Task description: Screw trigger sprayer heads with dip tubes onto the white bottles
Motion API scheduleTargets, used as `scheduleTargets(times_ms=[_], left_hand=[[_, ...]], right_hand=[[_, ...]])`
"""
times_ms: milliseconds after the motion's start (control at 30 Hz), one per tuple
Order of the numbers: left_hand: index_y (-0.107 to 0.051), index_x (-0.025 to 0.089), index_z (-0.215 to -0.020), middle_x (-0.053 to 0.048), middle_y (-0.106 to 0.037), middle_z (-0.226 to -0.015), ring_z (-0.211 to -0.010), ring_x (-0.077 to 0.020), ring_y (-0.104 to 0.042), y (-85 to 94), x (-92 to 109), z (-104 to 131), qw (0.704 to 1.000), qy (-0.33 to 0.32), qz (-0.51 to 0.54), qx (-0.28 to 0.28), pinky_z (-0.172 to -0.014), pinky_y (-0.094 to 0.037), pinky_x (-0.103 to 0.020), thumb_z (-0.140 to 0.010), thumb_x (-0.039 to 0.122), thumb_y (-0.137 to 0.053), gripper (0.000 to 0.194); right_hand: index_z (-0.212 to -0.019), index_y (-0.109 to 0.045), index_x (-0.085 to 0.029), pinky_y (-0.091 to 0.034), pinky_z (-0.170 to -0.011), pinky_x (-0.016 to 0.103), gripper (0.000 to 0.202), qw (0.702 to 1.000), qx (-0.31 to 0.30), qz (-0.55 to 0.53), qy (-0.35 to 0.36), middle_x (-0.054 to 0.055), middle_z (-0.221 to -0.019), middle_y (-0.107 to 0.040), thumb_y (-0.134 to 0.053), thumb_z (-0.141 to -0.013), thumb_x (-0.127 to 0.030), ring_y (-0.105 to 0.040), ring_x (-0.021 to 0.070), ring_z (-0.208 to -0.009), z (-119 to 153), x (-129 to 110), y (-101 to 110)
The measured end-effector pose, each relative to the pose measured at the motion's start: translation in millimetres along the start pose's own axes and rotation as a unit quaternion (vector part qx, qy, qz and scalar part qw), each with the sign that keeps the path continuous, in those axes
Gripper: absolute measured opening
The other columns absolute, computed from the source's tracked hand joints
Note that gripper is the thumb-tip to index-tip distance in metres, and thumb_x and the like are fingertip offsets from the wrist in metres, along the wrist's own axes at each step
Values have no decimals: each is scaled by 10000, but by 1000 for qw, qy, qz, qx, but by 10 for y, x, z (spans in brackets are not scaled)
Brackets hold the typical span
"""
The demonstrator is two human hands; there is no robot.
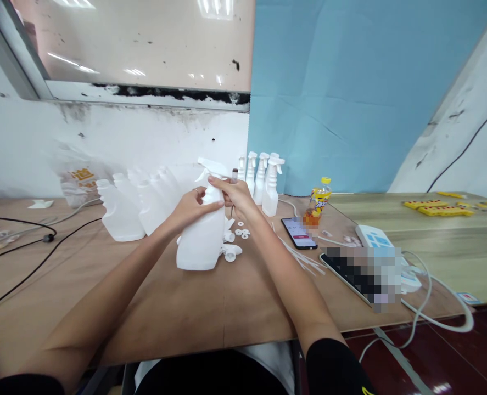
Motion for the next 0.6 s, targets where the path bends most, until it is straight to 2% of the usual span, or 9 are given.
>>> scheduleTargets(times_ms=[67, 133, 233, 333, 433, 533, 600], left_hand=[[-668, 144, -987, -105, -710, -964, -870, -257, -659, 13, 64, 27, 1000, -12, -26, -1, -742, -507, -351, -694, 472, -809, 462], [-671, 142, -1004, -102, -716, -930, -805, -234, -669, 31, 105, 46, 998, 3, 39, -50, -700, -513, -337, -731, 469, -789, 442], [-667, 131, -994, -97, -708, -877, -749, -219, -673, 75, 124, 58, 985, 36, 126, -111, -646, -509, -317, -743, 464, -788, 434], [-675, 135, -1022, -97, -709, -923, -779, -214, -674, 114, 123, 61, 988, 42, 114, -98, -646, -501, -300, -742, 441, -797, 433], [-684, 147, -1041, -102, -714, -1005, -817, -210, -672, 111, 129, 70, 993, 37, 86, -77, -670, -502, -296, -744, 402, -795, 407], [-694, 149, -1020, -106, -718, -1025, -861, -221, -673, 85, 139, 82, 993, 33, 75, -86, -712, -510, -309, -746, 374, -782, 365], [-702, 156, -1024, -102, -719, -1031, -894, -225, -670, 74, 138, 84, 993, 27, 65, -91, -738, -510, -317, -748, 357, -770, 349]], right_hand=[[-670, -501, -209, -135, -335, 211, 450, 1000, 7, 8, 10, -100, -504, -341, -905, -621, -400, -191, 39, -404, 22, -26, -21], [-661, -491, -211, -145, -343, 219, 454, 1000, -11, 0, 24, -98, -509, -333, -891, -627, -425, -187, 44, -413, 34, -53, -25], [-631, -451, -211, -168, -362, 214, 481, 996, -75, -24, 38, -105, -527, -281, -860, -654, -464, -167, 44, -425, 34, -85, 3], [-699, -516, -203, -192, -385, 206, 414, 992, -118, -11, 43, -94, -579, -344, -850, -684, -446, -183, 42, -435, 30, -99, 41], [-830, -593, -207, -175, -388, 214, 375, 994, -101, 26, 38, -79, -626, -416, -855, -686, -433, -194, 43, -435, 29, -83, 51], [-768, -580, -201, -186, -386, 222, 351, 997, -58, 34, 48, -82, -576, -399, -854, -663, -394, -213, 51, -429, 30, -64, 41], [-714, -561, -200, -207, -387, 223, 319, 996, -68, 17, 52, -91, -538, -370, -825, -668, -372, -185, 50, -423, 34, -66, 37]])
Point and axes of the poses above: each hand's wrist, its own z-axis away from the middle knuckle, its own y-axis out of the back of the hand, x = y × z, the point moved 1 cm from there along -z, towards the middle knuckle
